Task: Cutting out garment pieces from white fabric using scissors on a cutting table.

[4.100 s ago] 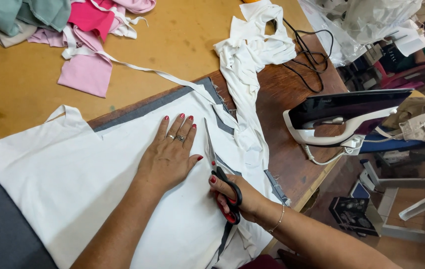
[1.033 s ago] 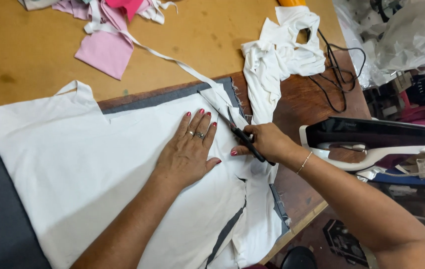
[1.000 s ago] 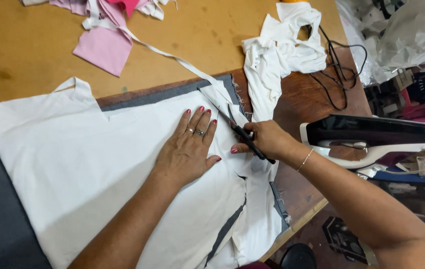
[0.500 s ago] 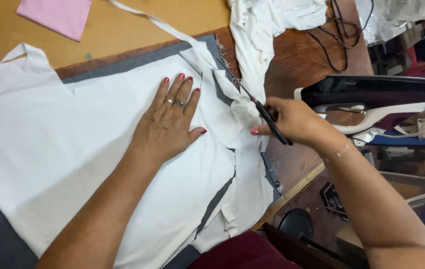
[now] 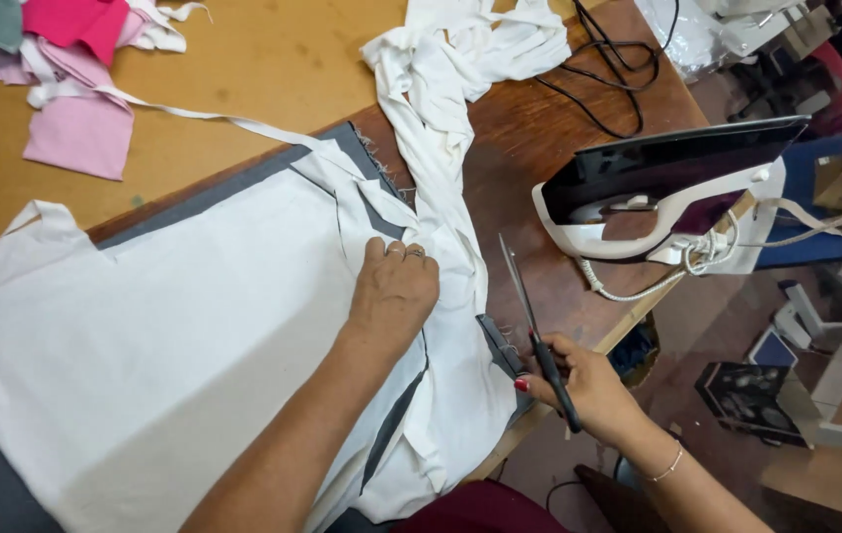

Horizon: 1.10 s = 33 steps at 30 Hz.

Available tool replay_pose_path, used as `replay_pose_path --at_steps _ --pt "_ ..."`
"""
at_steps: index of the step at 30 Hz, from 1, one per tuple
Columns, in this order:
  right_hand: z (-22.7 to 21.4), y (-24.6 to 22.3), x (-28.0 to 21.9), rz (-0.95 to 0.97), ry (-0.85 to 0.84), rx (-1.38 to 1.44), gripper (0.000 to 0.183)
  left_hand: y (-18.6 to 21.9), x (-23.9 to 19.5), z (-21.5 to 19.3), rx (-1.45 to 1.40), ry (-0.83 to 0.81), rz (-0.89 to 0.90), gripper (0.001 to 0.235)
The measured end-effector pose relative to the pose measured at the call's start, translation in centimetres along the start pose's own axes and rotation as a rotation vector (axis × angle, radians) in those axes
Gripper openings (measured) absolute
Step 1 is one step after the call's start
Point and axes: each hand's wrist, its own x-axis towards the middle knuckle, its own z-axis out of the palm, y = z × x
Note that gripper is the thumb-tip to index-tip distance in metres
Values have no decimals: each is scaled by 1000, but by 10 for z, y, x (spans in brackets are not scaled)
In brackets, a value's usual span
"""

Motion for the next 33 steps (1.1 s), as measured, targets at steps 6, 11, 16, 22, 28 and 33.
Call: replay_pose_path --at_steps 6,11,16,22,28,33 --pt "28 27 -3 -109 156 174 52 15 2 -12 61 267 -207 22" --pt "63 50 -4 -553 53 31 69 13 4 -29 -71 -461 -181 39" --pt "82 62 5 -1068 -12 -291 75 -8 8 -49 -620 -188 -189 3" --pt "79 71 11 -1195 88 -334 60 -22 27 -110 -1093 -203 -281 13" --pt "74 82 -1 -1190 137 -292 62 -16 24 -121 -1105 -319 -384 19" --pt "54 79 -12 -1253 196 -294 65 2 63 -99 -1344 -57 -212 14"
